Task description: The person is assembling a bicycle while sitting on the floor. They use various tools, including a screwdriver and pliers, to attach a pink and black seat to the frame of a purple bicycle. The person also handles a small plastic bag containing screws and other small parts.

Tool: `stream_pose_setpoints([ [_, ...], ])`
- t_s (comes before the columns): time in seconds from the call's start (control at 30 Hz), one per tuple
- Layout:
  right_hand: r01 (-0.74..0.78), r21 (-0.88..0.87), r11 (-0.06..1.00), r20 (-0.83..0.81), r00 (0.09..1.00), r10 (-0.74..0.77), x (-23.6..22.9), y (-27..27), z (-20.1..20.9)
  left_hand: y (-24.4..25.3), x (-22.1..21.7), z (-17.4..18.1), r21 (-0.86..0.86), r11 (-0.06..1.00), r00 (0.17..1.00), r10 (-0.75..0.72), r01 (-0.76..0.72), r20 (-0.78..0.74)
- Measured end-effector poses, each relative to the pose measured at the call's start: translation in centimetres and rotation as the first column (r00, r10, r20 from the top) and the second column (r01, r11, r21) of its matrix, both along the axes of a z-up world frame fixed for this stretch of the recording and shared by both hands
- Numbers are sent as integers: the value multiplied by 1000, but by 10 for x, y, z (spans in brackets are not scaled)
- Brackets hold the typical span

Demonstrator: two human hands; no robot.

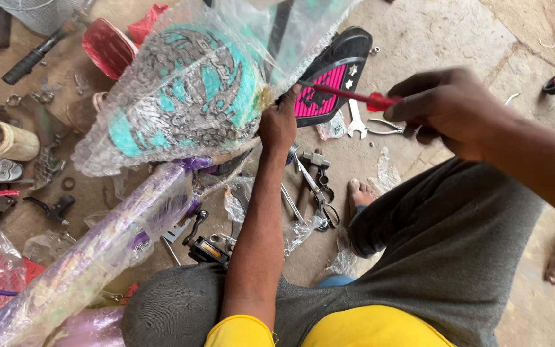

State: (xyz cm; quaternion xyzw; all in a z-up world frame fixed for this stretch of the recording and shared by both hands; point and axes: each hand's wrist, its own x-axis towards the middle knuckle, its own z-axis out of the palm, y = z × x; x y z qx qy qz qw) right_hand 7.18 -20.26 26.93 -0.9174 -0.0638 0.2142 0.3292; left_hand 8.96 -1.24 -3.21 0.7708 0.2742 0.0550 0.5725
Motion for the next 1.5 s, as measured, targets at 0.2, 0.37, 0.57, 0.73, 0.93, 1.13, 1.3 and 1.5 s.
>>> stream_pose_setpoints([
  [0.2,-237,-459,857,-192,967,165,6,-10,-21,3,-2,8,-30,1000,1000,2,-2,4],
  [0.37,-86,-39,995,203,975,93,9,-30,-40,2,0,8,-23,999,999,38,-38,15],
  [0.57,-18,-6,1000,-67,998,18,18,-37,-50,2,-1,3,58,996,998,67,-66,-3],
  [0.73,-397,-825,402,460,-58,886,14,-45,-56,4,2,1,29,998,997,45,-47,54],
  [0.93,-197,23,980,490,857,160,21,-55,-68,3,3,4,52,998,999,36,-37,17],
  [1.13,345,241,907,-423,879,-221,15,-44,-61,2,-2,3,-6,1000,999,18,-18,29],
  [1.3,-406,-539,738,313,716,623,5,-32,-49,5,0,-2,61,996,994,59,-65,93],
  [1.5,-173,11,985,401,903,154,10,-39,-49,0,1,1,76,993,988,85,-95,126],
])
